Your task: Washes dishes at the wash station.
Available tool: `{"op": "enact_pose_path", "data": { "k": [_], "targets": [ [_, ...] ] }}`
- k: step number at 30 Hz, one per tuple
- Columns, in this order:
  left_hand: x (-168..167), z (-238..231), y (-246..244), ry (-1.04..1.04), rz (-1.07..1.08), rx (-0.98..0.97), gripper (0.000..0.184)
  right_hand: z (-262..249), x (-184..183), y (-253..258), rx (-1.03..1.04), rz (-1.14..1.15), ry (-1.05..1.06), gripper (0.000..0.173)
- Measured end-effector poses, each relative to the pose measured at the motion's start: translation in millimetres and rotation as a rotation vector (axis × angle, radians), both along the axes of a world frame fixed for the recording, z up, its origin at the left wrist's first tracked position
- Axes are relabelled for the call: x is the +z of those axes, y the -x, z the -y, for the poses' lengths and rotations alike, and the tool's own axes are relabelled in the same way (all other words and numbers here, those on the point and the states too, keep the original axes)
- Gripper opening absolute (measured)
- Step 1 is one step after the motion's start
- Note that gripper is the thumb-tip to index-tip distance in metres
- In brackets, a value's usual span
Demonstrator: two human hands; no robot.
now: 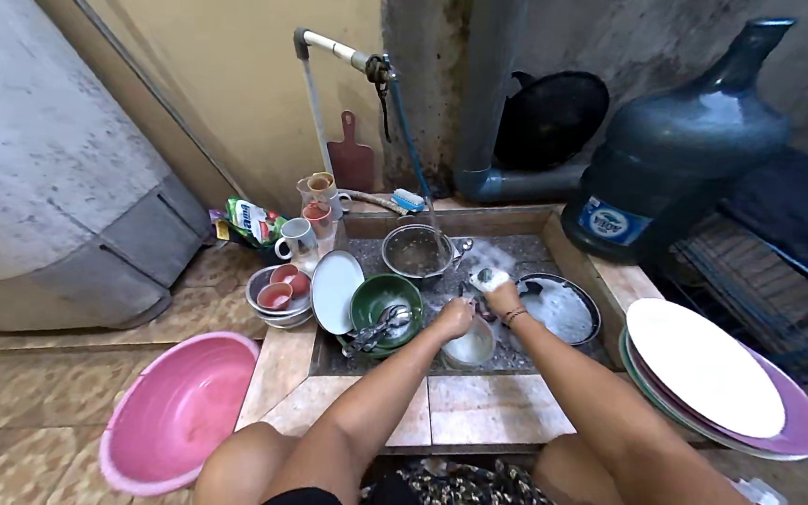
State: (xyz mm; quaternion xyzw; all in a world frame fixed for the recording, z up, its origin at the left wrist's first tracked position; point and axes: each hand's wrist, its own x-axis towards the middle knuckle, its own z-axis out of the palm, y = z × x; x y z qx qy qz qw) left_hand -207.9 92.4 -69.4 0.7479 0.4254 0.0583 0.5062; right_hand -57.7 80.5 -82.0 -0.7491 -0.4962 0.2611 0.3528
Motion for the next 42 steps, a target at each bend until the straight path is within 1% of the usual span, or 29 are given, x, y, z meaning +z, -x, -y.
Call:
{"op": "enact_pose_path", "data": {
  "k": [2, 4, 6, 7, 9, 10, 11, 13, 15, 16, 17, 18, 19, 20, 22, 23, 26, 27, 28, 29, 30, 31, 32, 34, 36, 37, 38, 40, 42],
  "targets": [
    [-4.4, 4.1, -1.1, 0.082, 0.038, 0.063, 0.036, 0.6, 2.5, 2.4, -0.034, 0.063, 0.031, 0.045],
    [-7.1, 4.3, -0.2, 0.162, 0.050, 0.097, 0.034, 1.1, 0.8, 0.6, 0.056, 0.057, 0.030, 0.047],
    [-6.7, -1.8, 6.6, 0.153, 0.026, 0.038, 0.033, 1.6, -4.2, -2.3, 0.189, 0.040, -0.004, 0.056],
    [-7.2, -4.9, 9.1, 0.125, 0.005, -0.007, 0.034, 2.5, -3.3, -3.1, 0.201, 0.043, -0.012, 0.058],
    [-10.6, -6.7, 11.2, 0.096, -0.003, -0.051, 0.037, 3.8, -1.5, -2.9, 0.155, 0.070, -0.011, 0.053],
    [-13.6, -7.7, 9.5, 0.086, 0.019, -0.031, 0.038, 3.2, -1.5, -1.3, 0.121, 0.064, -0.025, 0.048],
    [-16.6, -8.9, 6.2, 0.078, 0.065, 0.028, 0.040, 2.6, -1.3, 2.3, 0.089, 0.028, -0.053, 0.044],
    [-18.9, -9.7, -1.5, 0.088, 0.200, 0.253, 0.041, 4.4, 0.6, 16.7, 0.026, -0.130, -0.092, 0.038],
    [-19.6, -13.7, -11.3, 0.194, 0.438, 0.532, 0.039, 4.0, 6.3, 30.3, -0.020, -0.237, -0.083, 0.039],
    [-20.4, -16.7, -18.7, 0.289, 0.600, 0.669, 0.035, 3.2, 6.9, 33.4, 0.014, -0.224, -0.075, 0.040],
    [-17.7, -19.5, -24.3, 0.422, 0.758, 0.766, 0.034, 2.2, 3.9, 34.5, 0.077, -0.180, -0.084, 0.040],
    [-12.4, -22.7, -27.7, 0.550, 0.877, 0.817, 0.035, 1.0, 1.4, 35.1, 0.139, -0.119, -0.093, 0.041],
    [-6.7, -26.0, -28.1, 0.635, 0.935, 0.826, 0.035, 1.2, 3.3, 36.6, 0.178, -0.053, -0.071, 0.043],
    [-1.6, -28.0, -27.3, 0.663, 0.931, 0.833, 0.036, 3.0, 8.8, 38.5, 0.213, 0.024, -0.018, 0.044],
    [6.7, -31.6, -24.9, 0.610, 0.860, 0.901, 0.034, 7.8, 24.5, 43.3, 0.288, 0.171, 0.092, 0.045],
    [10.4, -33.8, -21.0, 0.585, 0.866, 0.952, 0.034, 10.2, 30.8, 46.4, 0.321, 0.226, 0.144, 0.044],
    [19.9, -47.9, 2.7, 0.586, 1.062, 1.098, 0.037, 17.9, 35.5, 54.5, 0.421, 0.318, 0.248, 0.041],
    [19.0, -57.3, 15.5, 0.542, 1.106, 1.120, 0.038, 20.8, 31.1, 55.7, 0.469, 0.345, 0.279, 0.040],
    [16.8, -68.7, 31.5, 0.451, 1.085, 1.105, 0.039, 23.1, 22.5, 55.4, 0.524, 0.380, 0.300, 0.039],
    [14.4, -80.2, 51.0, 0.336, 0.988, 1.058, 0.040, 24.6, 12.9, 53.9, 0.579, 0.416, 0.319, 0.038],
    [13.3, -88.3, 71.1, 0.208, 0.787, 0.986, 0.040, 25.6, 6.9, 52.2, 0.634, 0.443, 0.344, 0.037],
    [11.6, -91.6, 90.5, 0.081, 0.498, 0.853, 0.040, 25.2, 3.3, 50.0, 0.686, 0.460, 0.372, 0.035],
    [7.3, -92.8, 107.2, -0.013, 0.192, 0.670, 0.042, 23.3, 0.9, 47.1, 0.737, 0.475, 0.401, 0.034],
    [-4.4, -89.6, 126.8, -0.060, -0.334, 0.310, 0.041, 19.3, -3.0, 41.7, 0.819, 0.502, 0.466, 0.032],
    [-15.8, -74.5, 130.0, -0.083, -0.669, 0.133, 0.041, 20.6, -5.8, 40.1, 0.849, 0.528, 0.545, 0.035],
    [-14.0, -66.4, 125.7, -0.122, -0.776, 0.101, 0.041, 21.8, -3.7, 40.1, 0.832, 0.548, 0.587, 0.037],
    [-9.3, -60.6, 118.0, -0.182, -0.830, 0.094, 0.039, 22.9, 1.6, 40.8, 0.804, 0.568, 0.631, 0.040],
    [1.9, -58.4, 95.3, -0.312, -0.756, 0.113, 0.042, 24.5, 16.8, 42.5, 0.744, 0.577, 0.717, 0.040],
    [3.2, -64.6, 60.5, -0.432, -0.618, 0.051, 0.042, 23.3, 23.5, 38.9, 0.728, 0.590, 0.783, 0.036]
  ]
}}
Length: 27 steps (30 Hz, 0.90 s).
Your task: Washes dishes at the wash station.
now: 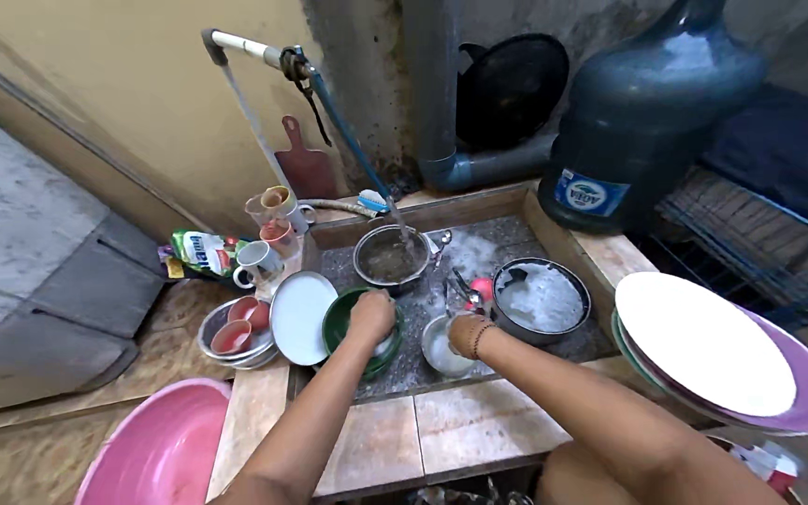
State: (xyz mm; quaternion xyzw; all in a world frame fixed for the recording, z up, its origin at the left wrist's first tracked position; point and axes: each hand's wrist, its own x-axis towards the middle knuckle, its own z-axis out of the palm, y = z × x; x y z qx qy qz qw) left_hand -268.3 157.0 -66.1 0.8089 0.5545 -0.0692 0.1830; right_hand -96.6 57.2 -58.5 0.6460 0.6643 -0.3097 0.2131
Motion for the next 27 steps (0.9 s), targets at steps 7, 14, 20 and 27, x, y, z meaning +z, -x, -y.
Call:
{"op": "enact_pose_path", "data": {
  "k": [7, 14, 20, 27],
  "targets": [
    [-96.2, -44.3, -143.5, 0.037, 0.044, -0.587, 0.040, -6.4, -14.7, -9.1, 0.083, 0.086, 0.106, 0.033],
    [-160.4, -83.2, -180.3, 0.055, -0.186, -0.818, 0.063, -11.5, -17.0, -7.5, 0.168, -0.045, 0.103, 0.033],
    [-175.3, -83.4, -146.7, 0.173, -0.297, -0.872, 0.043, -13.8, -15.6, -1.3, 0.220, -0.044, 0.120, 0.035],
    [-147.4, -54.1, -155.7, 0.440, -0.143, -0.548, 0.046, -12.5, -9.0, -1.8, 0.229, -0.054, 0.090, 0.035]
  ]
}}
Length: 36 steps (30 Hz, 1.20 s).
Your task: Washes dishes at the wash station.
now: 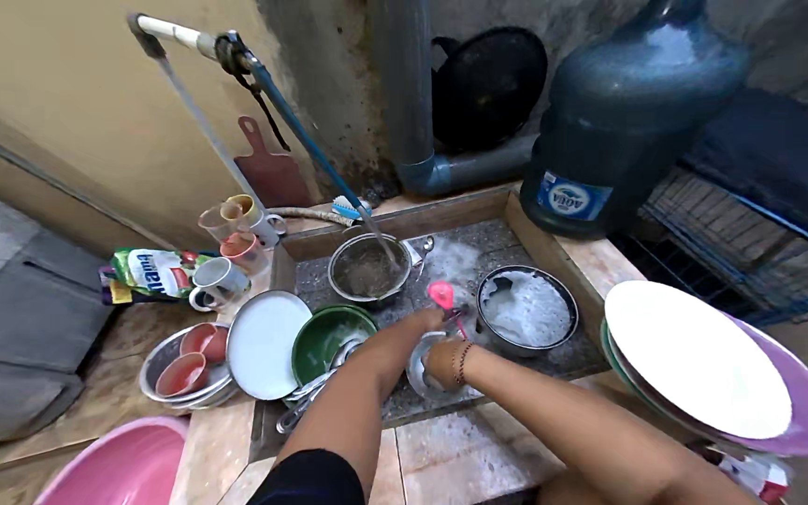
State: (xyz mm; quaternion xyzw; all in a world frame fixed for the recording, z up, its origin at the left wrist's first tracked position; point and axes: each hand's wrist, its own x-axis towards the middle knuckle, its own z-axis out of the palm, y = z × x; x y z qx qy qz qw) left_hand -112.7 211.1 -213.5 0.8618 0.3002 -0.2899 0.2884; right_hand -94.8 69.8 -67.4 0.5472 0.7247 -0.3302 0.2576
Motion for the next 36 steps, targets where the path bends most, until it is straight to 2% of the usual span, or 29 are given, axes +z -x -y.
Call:
{"op": "enact_pose_path", "data": {
  "k": [2, 5, 7, 9, 12, 14, 16, 20, 21, 24, 26, 28, 30, 33, 36],
  "targets": [
    [33.2, 4.5, -2.6, -0.059, -0.041, -0.022, 0.043, 0.5, 4.9, -0.8, 0.003, 0.008, -0.003, 0.035],
    [104.1, 8.6, -4.4, -0.164, -0.229, -0.079, 0.055, -2.0, -8.3, -6.7, 0.036, -0.010, -0.030, 0.034],
    [131.0, -7.2, 0.3, -0.170, -0.255, -0.120, 0.056, -1.9, -10.6, -8.3, 0.043, -0.015, -0.030, 0.034],
    [144.5, -35.6, 10.9, -0.069, -0.165, -0.054, 0.049, -2.4, -9.2, -9.7, 0.042, -0.021, -0.024, 0.034],
    [129.7, -82.9, 41.4, 0.226, 0.141, 0.301, 0.026, -4.8, -13.7, -13.2, 0.044, -0.046, -0.040, 0.032],
    [116.4, -108.4, 57.5, 0.407, 0.313, 0.504, 0.018, -5.6, -15.1, -13.2, 0.047, -0.048, -0.045, 0.031],
    [109.6, -120.2, 64.5, 0.450, 0.433, 0.662, 0.015, -6.2, -17.2, -13.7, 0.052, -0.050, -0.044, 0.031],
    [104.0, -125.6, 59.2, 0.375, 0.637, 1.002, 0.031, -8.1, -21.3, -17.4, 0.057, -0.071, -0.051, 0.033],
    [104.8, -124.1, 59.0, 0.382, 0.719, 1.046, 0.028, -8.1, -20.7, -18.2, 0.054, -0.072, -0.053, 0.033],
    [106.6, -120.9, 59.9, 0.477, 0.915, 1.114, 0.023, -9.8, -18.9, -20.9, 0.035, -0.091, -0.065, 0.033],
    [104.5, -120.4, 53.8, 0.407, 0.920, 1.164, 0.023, -12.4, -17.9, -24.5, 0.020, -0.133, -0.081, 0.034],
    [111.8, -113.9, 49.7, 0.215, 0.794, 1.152, 0.042, -14.4, -13.1, -29.8, -0.028, -0.221, -0.091, 0.036],
    [119.0, -108.6, 47.3, 0.110, 0.682, 1.116, 0.062, -14.2, -4.7, -39.2, -0.109, -0.367, -0.149, 0.035],
    [125.9, -84.3, 43.2, 0.082, 0.705, 1.006, 0.062, -10.1, 14.9, -57.3, -0.343, -0.621, -0.372, 0.038],
    [140.8, -41.0, 43.7, 0.123, 0.722, 0.837, 0.048, -15.7, 14.9, -67.5, -0.759, -0.927, -0.740, 0.043]
  ]
}}
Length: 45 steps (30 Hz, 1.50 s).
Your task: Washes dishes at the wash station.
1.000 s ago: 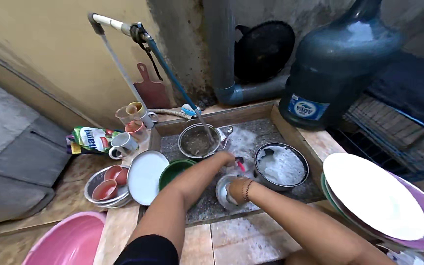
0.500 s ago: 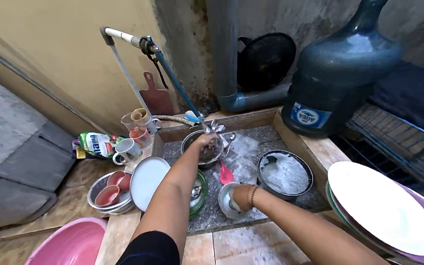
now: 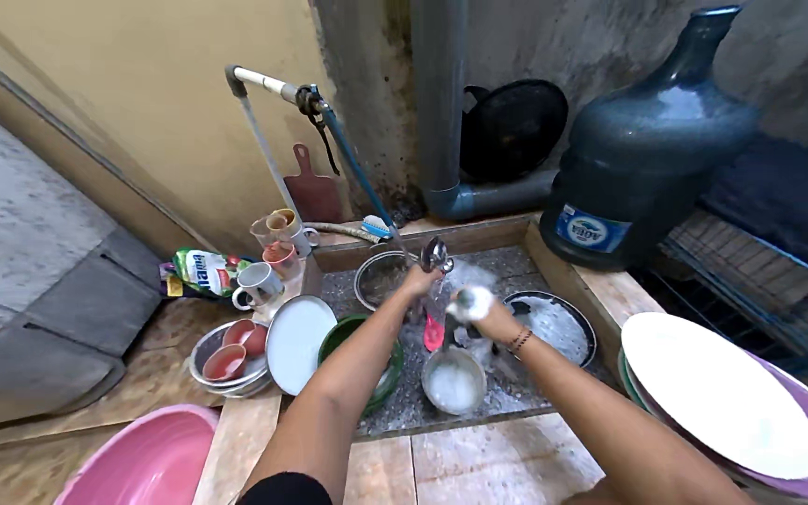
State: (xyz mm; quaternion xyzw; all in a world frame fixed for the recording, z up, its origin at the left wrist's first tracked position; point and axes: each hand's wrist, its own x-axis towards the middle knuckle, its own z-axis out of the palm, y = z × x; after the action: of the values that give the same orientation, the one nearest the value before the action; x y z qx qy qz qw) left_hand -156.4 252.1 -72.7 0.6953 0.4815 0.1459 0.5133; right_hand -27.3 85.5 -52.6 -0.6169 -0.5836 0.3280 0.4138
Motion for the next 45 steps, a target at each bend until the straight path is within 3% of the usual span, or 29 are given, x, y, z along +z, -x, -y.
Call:
{"op": "enact_pose_path", "data": {
  "k": [2, 5, 8, 11, 14, 17, 19, 21, 23, 24, 27, 30, 34, 37, 39, 40, 41, 42, 43, 45],
  "targets": [
    [-0.7, 31.6, -2.4, -0.006, 0.023, -0.071, 0.039, -10.8, 0.3, 4.5, -0.294, -0.212, -0.237, 0.052],
    [-1.1, 87.5, -8.8, -0.060, 0.152, -0.212, 0.035, -23.5, -12.5, 3.1, -0.384, -0.162, -0.304, 0.070],
    [2.4, 115.7, -8.9, -0.095, 0.095, -0.340, 0.042, -24.8, -24.3, 5.8, -0.479, -0.144, -0.113, 0.047],
    [-1.7, 127.7, 3.6, -0.025, 0.032, -0.364, 0.043, -18.3, -24.9, 4.9, -0.517, -0.243, 0.000, 0.036],
    [-8.2, 140.4, 13.2, 0.192, 0.221, -0.251, 0.030, -10.0, -10.5, 14.4, -0.594, -0.306, 0.050, 0.036],
    [-8.3, 141.2, 21.0, 0.547, 0.455, -0.114, 0.051, -10.9, 6.7, 26.7, -0.721, -0.502, 0.119, 0.037],
    [-13.1, 136.5, 26.3, 0.678, 0.515, -0.029, 0.058, -8.9, 5.2, 31.1, -0.653, -0.638, 0.098, 0.035],
    [-9.6, 137.3, 28.1, 0.547, 0.402, 0.085, 0.046, -3.6, -5.3, 35.4, -0.414, -0.657, 0.053, 0.031],
    [-1.7, 140.7, 28.9, 0.186, 0.122, 0.122, 0.022, 3.0, -12.1, 38.6, -0.193, -0.408, 0.041, 0.060],
    [4.7, 141.7, 32.2, 0.071, 0.002, 0.101, 0.027, 6.2, -12.3, 41.6, -0.167, -0.278, 0.061, 0.068],
    [11.0, 147.6, 34.6, -0.043, -0.132, 0.065, 0.037, 6.4, -14.1, 47.1, -0.296, -0.053, 0.117, 0.049],
    [-1.7, 146.3, 28.5, 0.130, 0.064, 0.108, 0.036, 1.9, -20.2, 40.6, -0.450, -0.024, 0.144, 0.042],
    [-7.8, 143.5, 32.8, 0.378, 0.428, 0.086, 0.020, 0.9, -16.2, 27.1, -0.534, 0.019, 0.176, 0.037],
    [-3.7, 137.9, 37.0, 0.406, 0.430, 0.095, 0.025, -0.7, -8.4, 19.3, -0.567, -0.298, 0.102, 0.038],
    [-6.5, 132.4, 39.9, 0.421, 0.385, 0.067, 0.026, -0.1, -5.9, 19.2, -0.451, -0.602, 0.097, 0.043],
    [-7.4, 131.1, 40.5, 0.417, 0.364, 0.032, 0.025, 2.4, -6.7, 21.3, -0.357, -0.604, 0.077, 0.034],
    [-6.8, 130.9, 40.1, 0.404, 0.344, -0.002, 0.021, 4.4, -9.8, 21.4, -0.259, -0.485, 0.041, 0.043],
    [-4.2, 131.0, 39.9, 0.391, 0.321, -0.030, 0.016, 3.7, -12.8, 17.7, -0.166, -0.329, 0.019, 0.070],
    [-3.5, 130.6, 40.8, 0.379, 0.303, -0.053, 0.016, 1.7, -16.0, 15.3, -0.147, -0.195, -0.002, 0.078],
    [-1.1, 133.6, 43.4, 0.342, 0.258, -0.081, 0.024, 2.6, -18.3, 12.0, -0.183, 0.025, -0.023, 0.064]
  ]
}}
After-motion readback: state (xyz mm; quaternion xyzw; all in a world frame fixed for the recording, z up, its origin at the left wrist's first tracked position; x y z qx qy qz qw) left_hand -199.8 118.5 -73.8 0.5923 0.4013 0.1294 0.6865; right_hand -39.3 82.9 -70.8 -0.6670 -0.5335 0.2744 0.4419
